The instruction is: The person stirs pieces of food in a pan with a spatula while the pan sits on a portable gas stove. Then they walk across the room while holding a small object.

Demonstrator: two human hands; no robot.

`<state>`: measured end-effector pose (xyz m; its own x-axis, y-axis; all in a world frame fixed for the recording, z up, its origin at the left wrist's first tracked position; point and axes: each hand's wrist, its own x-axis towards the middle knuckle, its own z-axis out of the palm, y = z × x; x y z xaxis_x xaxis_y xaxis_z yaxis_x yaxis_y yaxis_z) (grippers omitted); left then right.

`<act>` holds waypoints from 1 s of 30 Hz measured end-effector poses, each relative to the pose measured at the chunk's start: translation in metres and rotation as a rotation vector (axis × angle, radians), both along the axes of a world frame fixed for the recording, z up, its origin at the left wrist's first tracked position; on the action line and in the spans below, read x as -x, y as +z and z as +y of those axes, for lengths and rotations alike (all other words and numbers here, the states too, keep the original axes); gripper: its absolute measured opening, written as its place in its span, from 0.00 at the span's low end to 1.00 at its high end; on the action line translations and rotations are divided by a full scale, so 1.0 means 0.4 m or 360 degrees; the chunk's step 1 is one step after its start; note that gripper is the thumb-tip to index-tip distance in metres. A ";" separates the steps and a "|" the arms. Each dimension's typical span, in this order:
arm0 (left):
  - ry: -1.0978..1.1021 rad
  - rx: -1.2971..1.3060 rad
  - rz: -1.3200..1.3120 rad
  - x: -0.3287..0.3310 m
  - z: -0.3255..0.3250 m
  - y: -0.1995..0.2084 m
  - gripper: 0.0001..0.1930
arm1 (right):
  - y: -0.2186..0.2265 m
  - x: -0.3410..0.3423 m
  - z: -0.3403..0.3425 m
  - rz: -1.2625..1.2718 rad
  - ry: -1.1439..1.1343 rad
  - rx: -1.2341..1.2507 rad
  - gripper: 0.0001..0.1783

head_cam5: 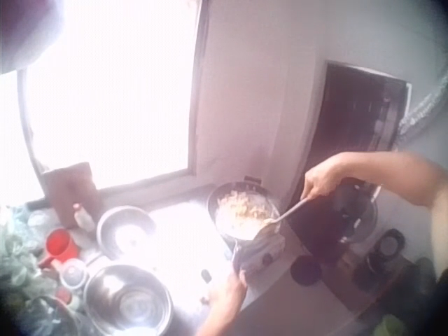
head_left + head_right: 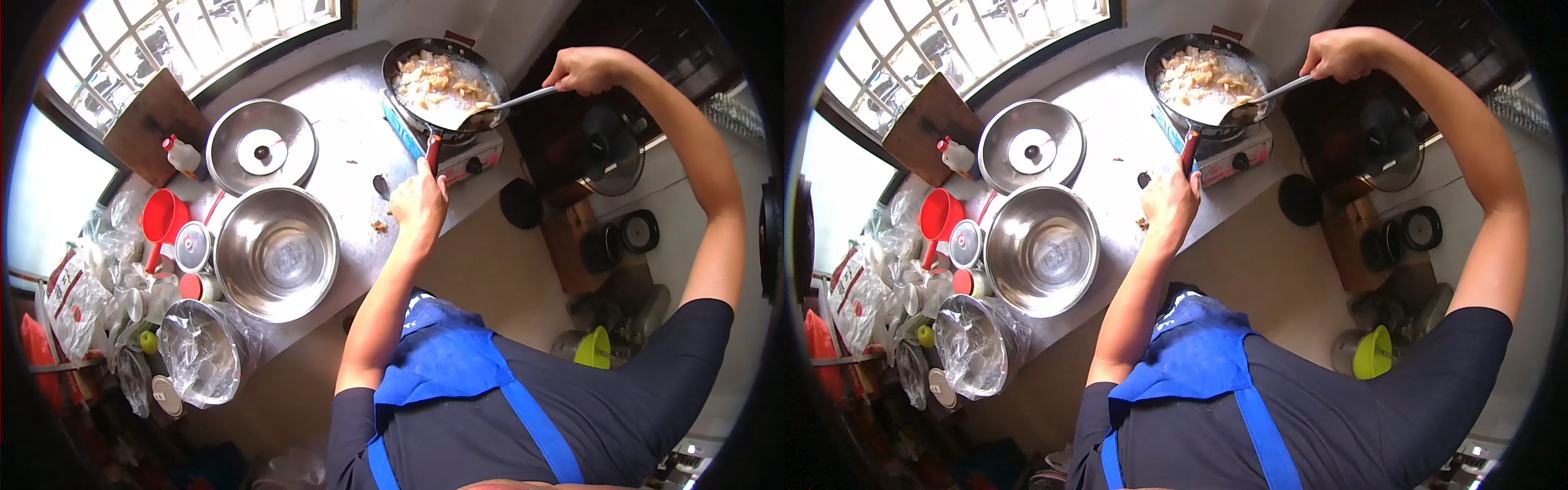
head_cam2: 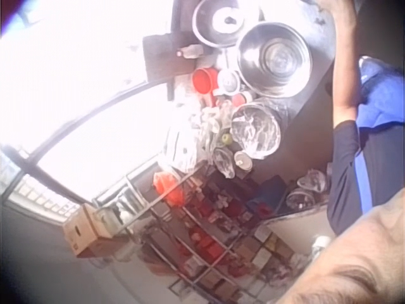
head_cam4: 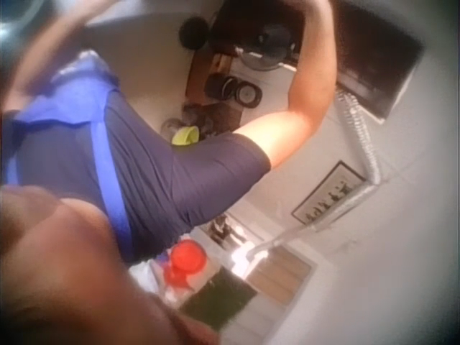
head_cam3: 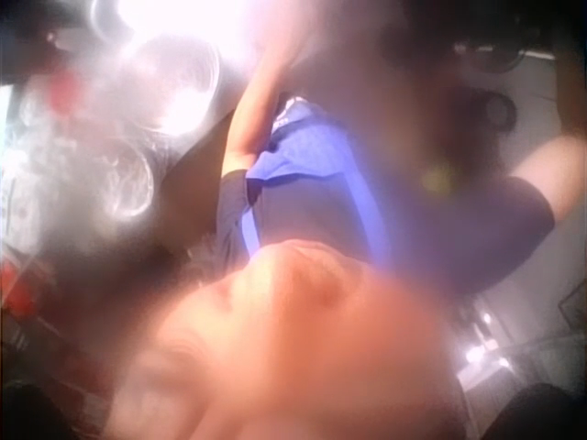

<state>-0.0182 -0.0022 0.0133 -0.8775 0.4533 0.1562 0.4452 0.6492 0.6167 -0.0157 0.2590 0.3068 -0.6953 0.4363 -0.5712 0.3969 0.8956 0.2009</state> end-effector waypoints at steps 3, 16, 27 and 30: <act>-0.0013 0.0019 0.0064 0.008 0.000 -0.019 0.16 | -0.117 -0.020 0.011 0.0053 0.0168 0.0101 0.20; -0.0099 -0.0061 0.0080 0.026 -0.006 -0.035 0.15 | -0.570 -0.143 -0.060 0.0797 0.0315 -0.0278 0.19; -0.0123 -0.0051 0.0294 0.020 -0.010 -0.051 0.16 | -0.715 -0.134 -0.039 0.1263 -0.0035 -0.0134 0.21; -0.0155 -0.0055 0.0146 0.020 -0.002 -0.044 0.15 | -0.708 -0.149 -0.041 0.1317 -0.0283 0.0015 0.19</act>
